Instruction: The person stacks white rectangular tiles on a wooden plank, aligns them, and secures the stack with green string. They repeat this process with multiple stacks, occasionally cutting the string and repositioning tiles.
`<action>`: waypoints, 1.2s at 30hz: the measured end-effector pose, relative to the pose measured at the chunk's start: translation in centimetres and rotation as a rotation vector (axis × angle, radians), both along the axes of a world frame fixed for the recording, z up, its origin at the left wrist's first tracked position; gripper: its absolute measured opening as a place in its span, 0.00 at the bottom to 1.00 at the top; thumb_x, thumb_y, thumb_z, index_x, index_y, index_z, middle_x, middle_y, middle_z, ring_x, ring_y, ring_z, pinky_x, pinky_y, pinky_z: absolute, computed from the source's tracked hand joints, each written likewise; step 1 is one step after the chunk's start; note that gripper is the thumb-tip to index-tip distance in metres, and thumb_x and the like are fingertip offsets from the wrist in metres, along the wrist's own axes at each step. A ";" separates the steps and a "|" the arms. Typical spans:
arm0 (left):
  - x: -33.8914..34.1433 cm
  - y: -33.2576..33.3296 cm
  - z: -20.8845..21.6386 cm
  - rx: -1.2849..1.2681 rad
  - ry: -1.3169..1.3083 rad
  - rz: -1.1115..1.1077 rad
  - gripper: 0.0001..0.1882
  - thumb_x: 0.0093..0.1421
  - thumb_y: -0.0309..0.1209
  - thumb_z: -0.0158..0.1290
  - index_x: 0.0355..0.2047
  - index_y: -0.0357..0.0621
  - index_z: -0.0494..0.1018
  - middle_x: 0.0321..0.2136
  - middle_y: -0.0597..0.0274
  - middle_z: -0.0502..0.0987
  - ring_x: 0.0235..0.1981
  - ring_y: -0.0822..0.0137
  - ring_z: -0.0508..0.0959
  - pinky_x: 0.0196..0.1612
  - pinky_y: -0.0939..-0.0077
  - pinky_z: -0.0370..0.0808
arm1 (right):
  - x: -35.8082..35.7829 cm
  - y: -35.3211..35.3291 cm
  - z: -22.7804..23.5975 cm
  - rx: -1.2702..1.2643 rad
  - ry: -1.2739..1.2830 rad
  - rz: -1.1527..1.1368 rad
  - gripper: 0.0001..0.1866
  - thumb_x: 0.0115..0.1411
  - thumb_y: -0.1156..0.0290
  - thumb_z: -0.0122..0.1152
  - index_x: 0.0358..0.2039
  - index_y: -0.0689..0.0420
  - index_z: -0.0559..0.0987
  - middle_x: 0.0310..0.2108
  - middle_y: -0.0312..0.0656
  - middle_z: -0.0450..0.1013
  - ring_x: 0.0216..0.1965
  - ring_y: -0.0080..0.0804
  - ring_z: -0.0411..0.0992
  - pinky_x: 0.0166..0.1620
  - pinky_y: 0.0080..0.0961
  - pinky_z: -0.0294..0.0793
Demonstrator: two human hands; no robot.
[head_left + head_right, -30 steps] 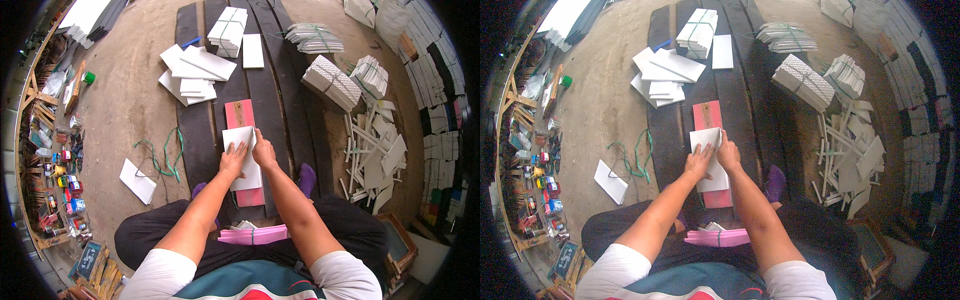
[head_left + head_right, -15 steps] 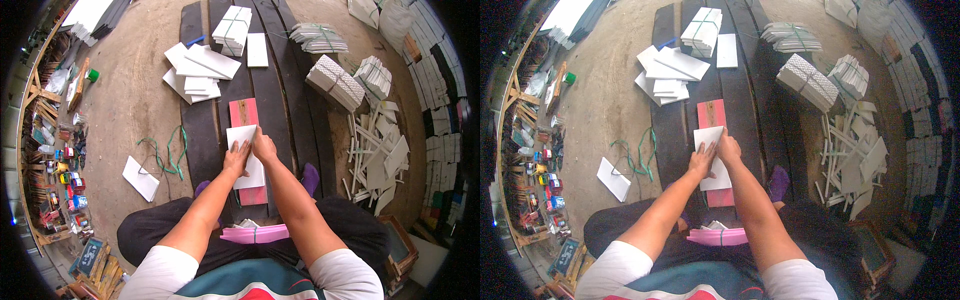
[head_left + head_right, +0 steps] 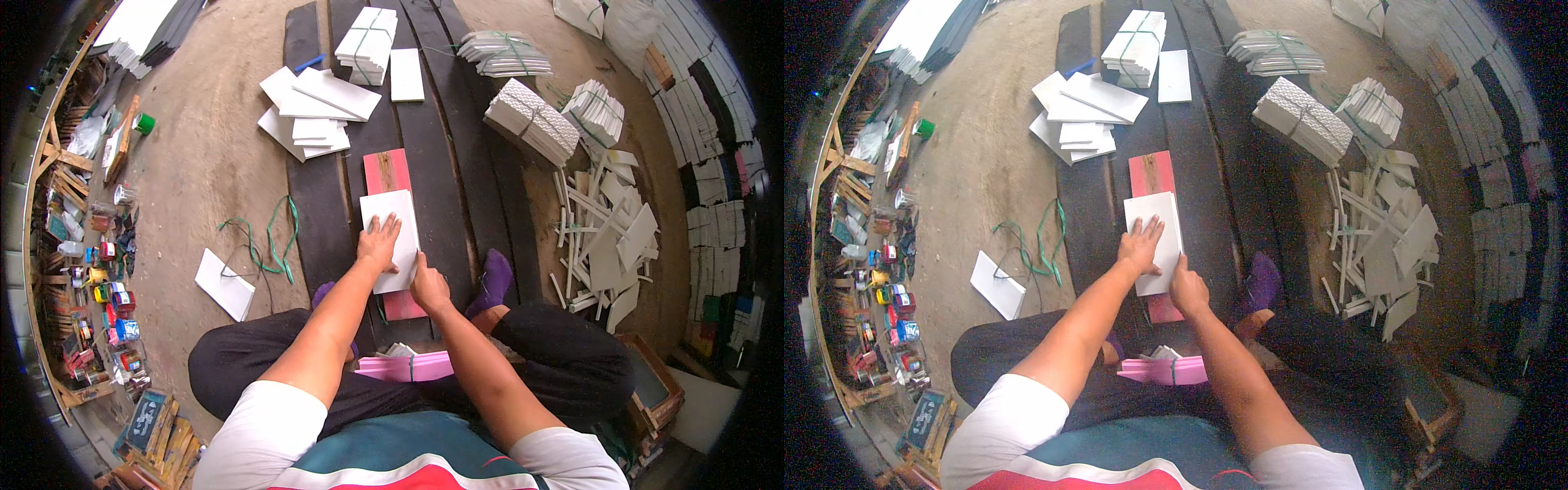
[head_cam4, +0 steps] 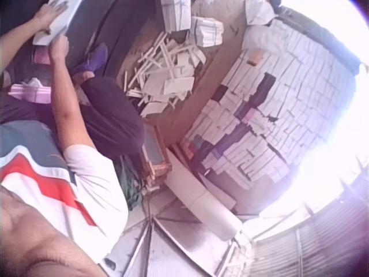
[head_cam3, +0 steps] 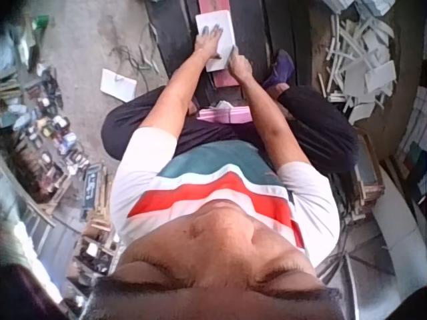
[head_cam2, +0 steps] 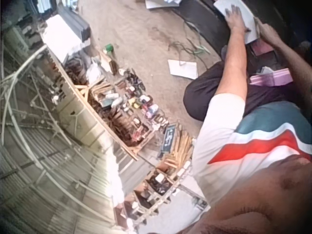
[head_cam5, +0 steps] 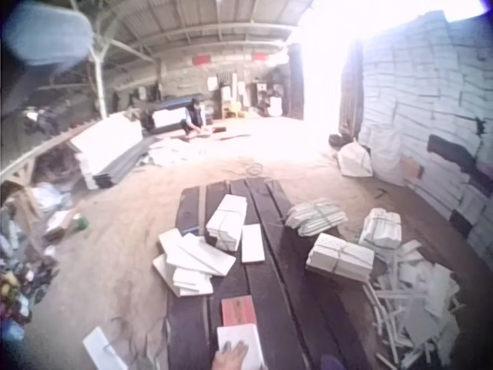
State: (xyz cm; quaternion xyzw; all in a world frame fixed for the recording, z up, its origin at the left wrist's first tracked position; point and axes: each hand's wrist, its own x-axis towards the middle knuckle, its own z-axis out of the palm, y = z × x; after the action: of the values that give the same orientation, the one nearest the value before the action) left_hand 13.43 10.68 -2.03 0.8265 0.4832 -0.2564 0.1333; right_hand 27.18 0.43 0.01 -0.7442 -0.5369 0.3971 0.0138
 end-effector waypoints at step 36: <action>0.0 0.0 0.2 -0.033 0.011 0.006 0.73 0.40 0.59 0.75 0.78 0.57 0.42 0.79 0.69 0.41 0.77 0.49 0.48 0.61 0.50 0.74 | 2.7 8.4 -2.2 0.331 0.020 -0.027 0.36 0.61 0.78 0.49 0.72 0.54 0.62 0.40 0.69 0.77 0.43 0.68 0.78 0.49 0.58 0.75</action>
State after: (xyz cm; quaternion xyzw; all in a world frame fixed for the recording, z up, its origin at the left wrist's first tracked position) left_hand 13.41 10.72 -1.80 0.8214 0.4820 -0.2684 0.1452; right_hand 29.83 8.80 -2.17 -0.7349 -0.5849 0.3104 0.1466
